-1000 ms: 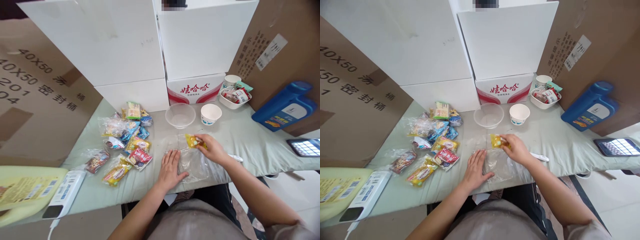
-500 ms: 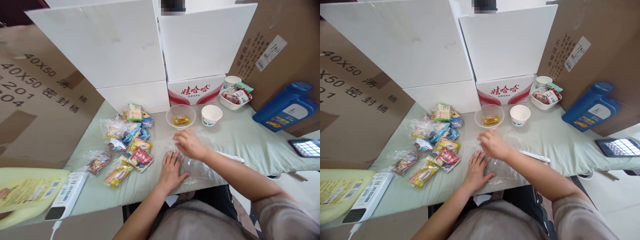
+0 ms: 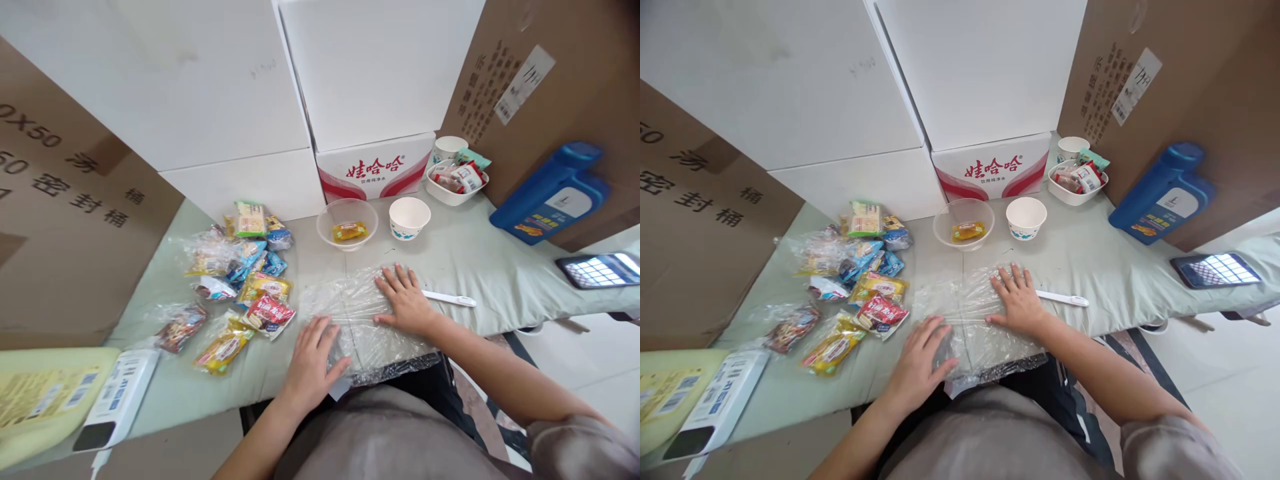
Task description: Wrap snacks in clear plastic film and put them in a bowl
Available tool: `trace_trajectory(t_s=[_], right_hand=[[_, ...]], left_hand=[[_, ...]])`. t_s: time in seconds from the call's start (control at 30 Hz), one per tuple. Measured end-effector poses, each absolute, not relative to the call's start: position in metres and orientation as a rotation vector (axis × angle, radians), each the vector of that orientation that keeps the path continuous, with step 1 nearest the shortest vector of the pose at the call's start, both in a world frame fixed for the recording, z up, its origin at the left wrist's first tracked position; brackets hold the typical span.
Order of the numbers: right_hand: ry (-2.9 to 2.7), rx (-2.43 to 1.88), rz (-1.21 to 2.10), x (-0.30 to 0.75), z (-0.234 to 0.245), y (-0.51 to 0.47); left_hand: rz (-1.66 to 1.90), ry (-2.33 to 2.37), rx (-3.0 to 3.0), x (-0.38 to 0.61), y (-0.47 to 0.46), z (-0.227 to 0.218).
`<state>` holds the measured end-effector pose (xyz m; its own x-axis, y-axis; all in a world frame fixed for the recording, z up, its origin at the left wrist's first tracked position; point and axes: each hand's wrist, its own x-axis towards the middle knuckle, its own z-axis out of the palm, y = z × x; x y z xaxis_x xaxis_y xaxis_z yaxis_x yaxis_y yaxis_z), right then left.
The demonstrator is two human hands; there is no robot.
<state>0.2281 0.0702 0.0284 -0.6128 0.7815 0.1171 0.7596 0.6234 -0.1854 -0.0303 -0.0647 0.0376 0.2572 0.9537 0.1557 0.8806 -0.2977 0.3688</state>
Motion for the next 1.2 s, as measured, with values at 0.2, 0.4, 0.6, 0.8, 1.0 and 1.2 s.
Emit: trace_trajectory(t_s=[0.2, 0.4, 0.6, 0.8, 1.0, 1.2], right_hand=[[-2.758, -0.697, 0.605, 0.274, 0.053, 0.045], [-2.820, -0.683, 0.651, 0.313, 0.038, 0.014], [-2.440, -0.827, 0.900, 0.304, 0.045, 0.005], [-1.826, -1.338, 1.090, 0.277, 0.029, 0.021], [-1.867, -1.636, 0.622, 0.258, 0.016, 0.035], [-2.157, -1.727, 0.269, 0.251, 0.018, 0.039]], left_hand=[[0.381, 1.226, 2.360, -0.055, -0.074, 0.058], [0.501, 1.209, 2.257, -0.066, -0.084, 0.045], [0.881, 1.404, 1.600, -0.068, -0.072, 0.053], [1.028, 1.774, 1.052, -0.057, -0.038, 0.043], [0.853, 2.267, 1.458, -0.048, -0.027, 0.023], [0.835, 2.514, 1.900, -0.041, -0.029, 0.028]])
